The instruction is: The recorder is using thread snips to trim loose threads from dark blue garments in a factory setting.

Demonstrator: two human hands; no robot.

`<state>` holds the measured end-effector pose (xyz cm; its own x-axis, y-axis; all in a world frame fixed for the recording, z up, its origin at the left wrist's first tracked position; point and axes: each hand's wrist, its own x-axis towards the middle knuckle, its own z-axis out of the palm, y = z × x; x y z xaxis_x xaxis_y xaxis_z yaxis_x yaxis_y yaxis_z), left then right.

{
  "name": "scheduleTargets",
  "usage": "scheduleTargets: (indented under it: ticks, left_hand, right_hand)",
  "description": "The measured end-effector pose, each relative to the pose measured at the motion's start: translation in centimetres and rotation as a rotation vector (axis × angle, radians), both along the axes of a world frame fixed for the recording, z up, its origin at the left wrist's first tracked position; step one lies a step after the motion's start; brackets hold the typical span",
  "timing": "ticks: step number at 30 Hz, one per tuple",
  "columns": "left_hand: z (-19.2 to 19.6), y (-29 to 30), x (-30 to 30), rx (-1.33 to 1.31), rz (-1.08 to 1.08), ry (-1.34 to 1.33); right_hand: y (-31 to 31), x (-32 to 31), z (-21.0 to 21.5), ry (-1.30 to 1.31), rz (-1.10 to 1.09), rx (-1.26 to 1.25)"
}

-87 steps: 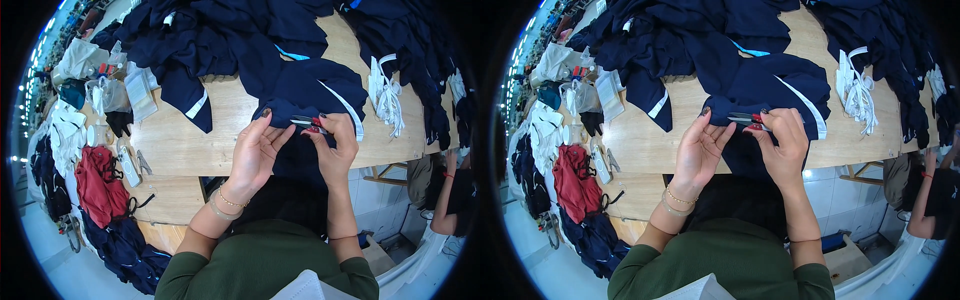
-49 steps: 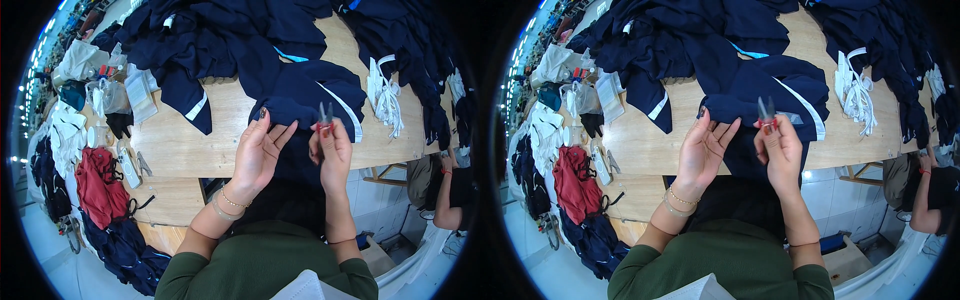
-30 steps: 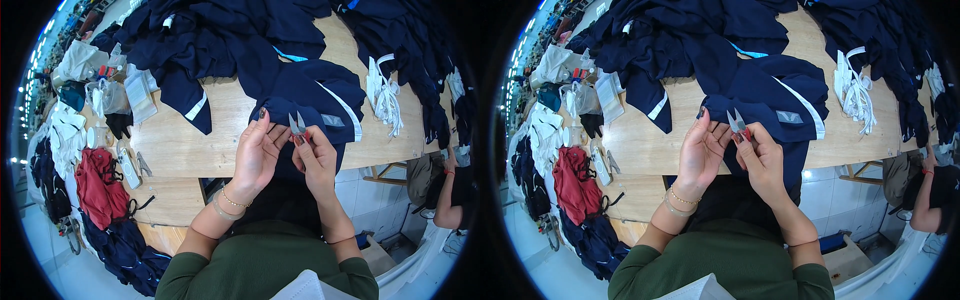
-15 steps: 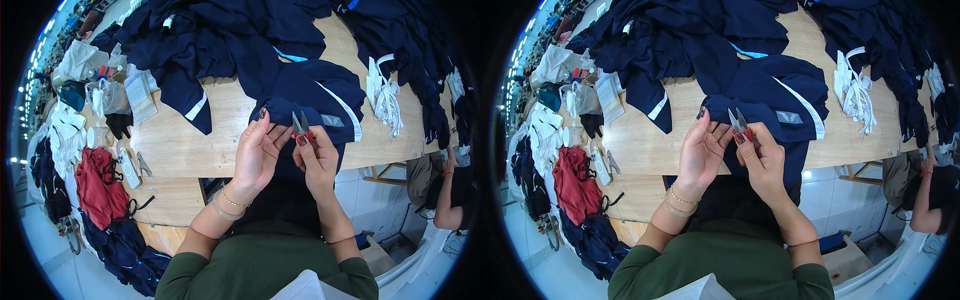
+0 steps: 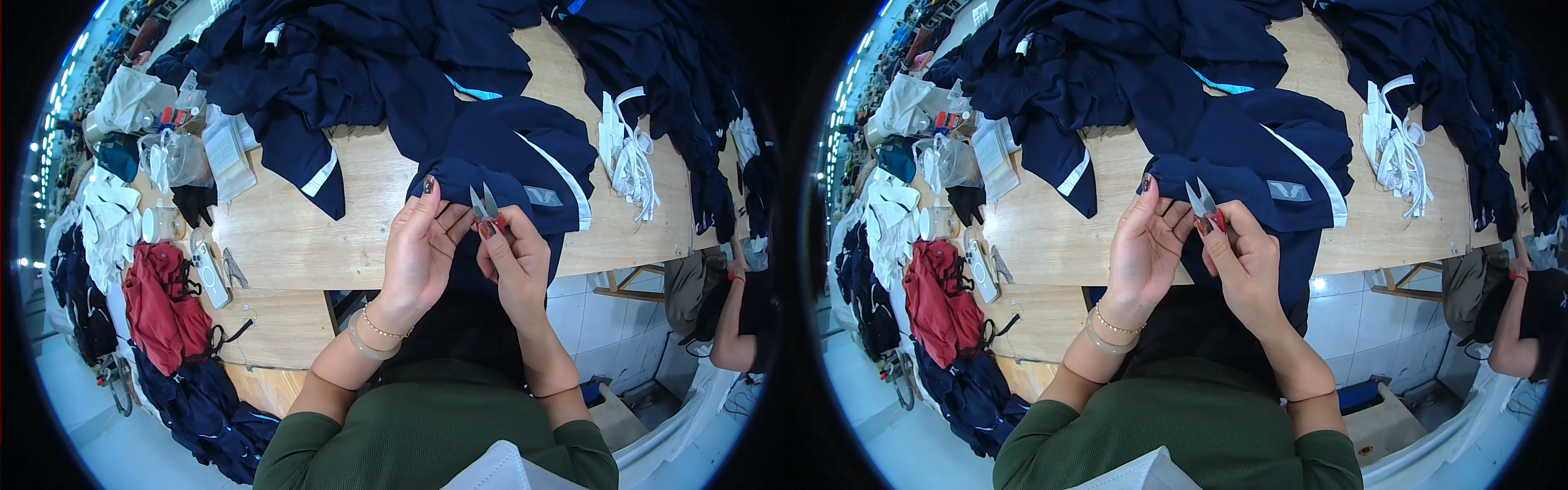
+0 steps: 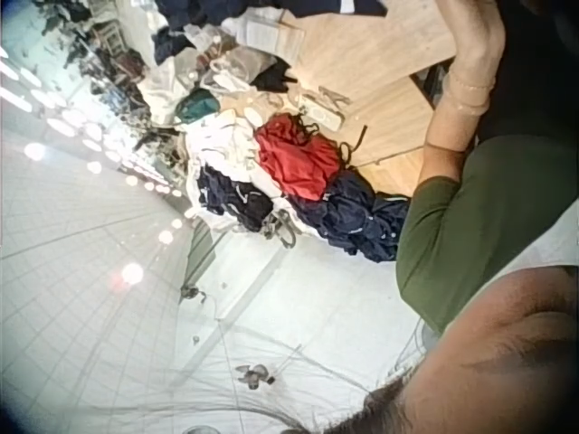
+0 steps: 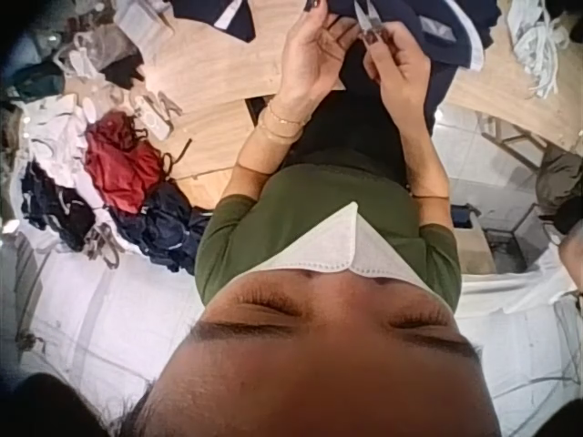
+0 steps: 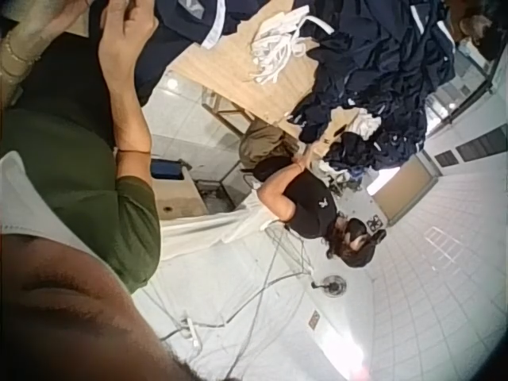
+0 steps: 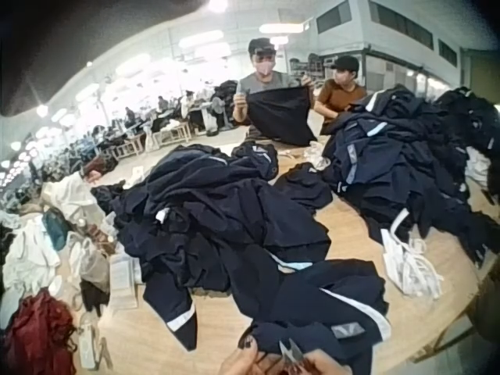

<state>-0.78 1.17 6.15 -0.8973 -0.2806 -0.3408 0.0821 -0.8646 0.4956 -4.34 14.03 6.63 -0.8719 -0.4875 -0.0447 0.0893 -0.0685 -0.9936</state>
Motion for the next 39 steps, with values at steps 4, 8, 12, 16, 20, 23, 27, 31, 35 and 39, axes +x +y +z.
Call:
scheduleTargets:
  ticks: [4, 8, 12, 16, 20, 23, 27, 31, 35, 39]
  left_hand:
    - [-0.38, -0.13, 0.16, 0.001, -0.013, 0.064]
    - [0.18, -0.02, -0.02, -0.003, -0.001, 0.01]
    - [0.01, -0.06, 0.1, -0.009, -0.011, 0.026]
    - [-0.2, -0.07, 0.21, 0.0, -0.011, 0.035]
    - [-0.18, -0.07, 0.14, -0.008, -0.009, 0.034]
    - [-0.24, -0.07, 0.15, -0.007, -0.015, 0.023]
    - [-0.21, -0.02, 0.12, -0.011, -0.016, 0.013]
    - [-0.05, -0.01, 0.01, -0.014, -0.017, 0.025]
    - [-0.02, -0.01, 0.04, -0.022, -0.014, 0.005]
    - [-0.26, -0.05, 0.15, -0.005, -0.014, 0.025]
  right_hand:
    - [-0.07, 0.0, 0.07, -0.011, -0.002, 0.015]
    - [-0.15, 0.05, -0.11, 0.02, -0.005, 0.018]
    - [-0.27, 0.12, -0.14, 0.062, -0.032, -0.004]
    - [-0.12, 0.05, 0.16, 0.041, -0.026, 0.006]
    - [0.03, 0.1, 0.02, 0.015, -0.001, 0.025]
    - [-0.07, 0.11, -0.06, 0.022, -0.011, 0.021]
    - [-0.13, 0.03, 0.01, 0.024, -0.02, 0.024]
    - [0.01, -0.04, -0.46, 0.055, -0.013, 0.01]
    - [-0.1, -0.02, -0.29, 0.068, -0.015, 0.022]
    - [-0.15, 0.03, 0.0, 0.041, -0.022, 0.024]
